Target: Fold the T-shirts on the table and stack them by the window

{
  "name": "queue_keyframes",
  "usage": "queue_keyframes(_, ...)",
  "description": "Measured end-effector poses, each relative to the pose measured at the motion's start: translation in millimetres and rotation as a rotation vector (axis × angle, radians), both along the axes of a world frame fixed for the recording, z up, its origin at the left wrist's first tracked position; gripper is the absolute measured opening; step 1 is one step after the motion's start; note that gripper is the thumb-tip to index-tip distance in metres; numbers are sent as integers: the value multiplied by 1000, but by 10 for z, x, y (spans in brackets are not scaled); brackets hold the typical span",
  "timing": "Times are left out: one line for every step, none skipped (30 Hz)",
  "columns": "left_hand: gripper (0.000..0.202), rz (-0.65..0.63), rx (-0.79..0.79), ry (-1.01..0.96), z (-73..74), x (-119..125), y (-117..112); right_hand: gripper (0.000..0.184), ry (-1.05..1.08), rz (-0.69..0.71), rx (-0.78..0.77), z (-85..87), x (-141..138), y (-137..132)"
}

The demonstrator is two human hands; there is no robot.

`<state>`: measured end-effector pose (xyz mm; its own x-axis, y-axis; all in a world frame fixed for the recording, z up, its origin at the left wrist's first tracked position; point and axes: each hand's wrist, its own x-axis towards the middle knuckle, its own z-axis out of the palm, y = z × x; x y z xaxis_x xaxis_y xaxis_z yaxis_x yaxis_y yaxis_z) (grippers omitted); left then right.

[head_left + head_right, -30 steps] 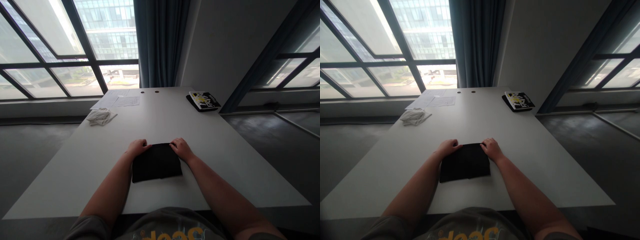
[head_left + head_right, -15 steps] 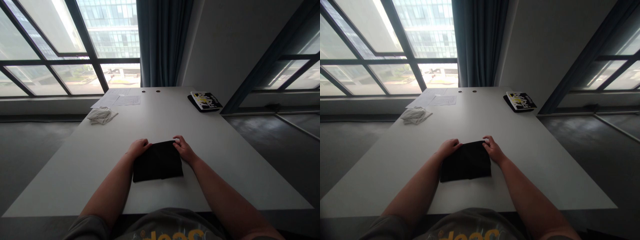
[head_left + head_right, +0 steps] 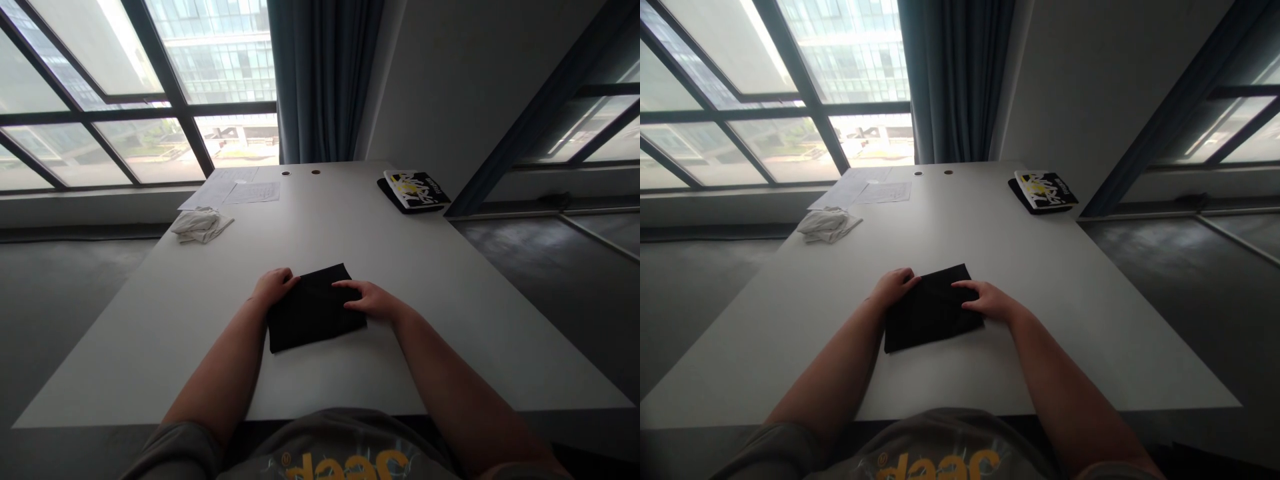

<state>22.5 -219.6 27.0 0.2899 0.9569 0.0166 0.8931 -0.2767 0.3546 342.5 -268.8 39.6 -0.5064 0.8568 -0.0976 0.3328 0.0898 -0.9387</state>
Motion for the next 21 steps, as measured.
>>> queue_keyframes(37,-10,0,-7,0,-8,7,61,21,14,-29,-3,18,9)
queue_keyframes(37,-16,0,-14,-1,-16,14,64,43,24,-52,-6,37,19)
queue_keyframes(37,-20,2,-22,-2,-21,20,66,62,30,-66,-11,54,31)
queue_keyframes(37,-23,6,-31,-4,-24,25,67,73,32,-69,-15,67,47)
queue_keyframes(36,-26,13,-40,-7,-27,30,67,74,27,-56,-20,75,68)
queue_keyframes(36,-28,21,-49,-11,-28,33,66,63,15,-31,-26,77,95)
queue_keyframes(35,-31,28,-56,-17,-28,36,64,46,-5,2,-33,74,129)
queue_keyframes(35,-35,35,-62,-22,-29,39,61,29,-27,31,-42,64,168)
queue_keyframes(35,-41,39,-67,-28,-30,41,59,19,-45,45,-52,50,211)
queue_keyframes(35,-46,42,-71,-33,-31,42,58,21,-53,39,-63,31,255)
queue_keyframes(35,-50,46,-75,-37,-32,44,57,35,-48,11,-73,7,297)
queue_keyframes(35,-51,48,-80,-39,-34,44,57,62,-34,-37,-79,-19,337)
queue_keyframes(35,-51,49,-85,-40,-35,44,58,93,-14,-91,-81,-47,371)
queue_keyframes(35,-51,50,-89,-39,-37,43,61,119,9,-142,-76,-72,401)
queue_keyframes(34,-53,50,-92,-36,-38,41,63,131,30,-177,-61,-94,426)
queue_keyframes(34,-58,49,-95,-33,-39,38,65,125,46,-189,-33,-108,450)
queue_keyframes(34,-62,47,-100,-28,-38,34,67,97,63,-180,9,-114,474)
queue_keyframes(33,-65,44,-110,-22,-37,30,68,51,84,-154,67,-110,501)
queue_keyframes(33,-64,39,-125,-16,-35,26,68,-2,106,-115,142,-95,534)
queue_keyframes(32,-55,30,-144,-10,-33,21,67,-55,127,-69,236,-71,574)
queue_keyframes(32,-45,18,-164,-4,-29,17,67,-106,150,-21,348,-39,622)
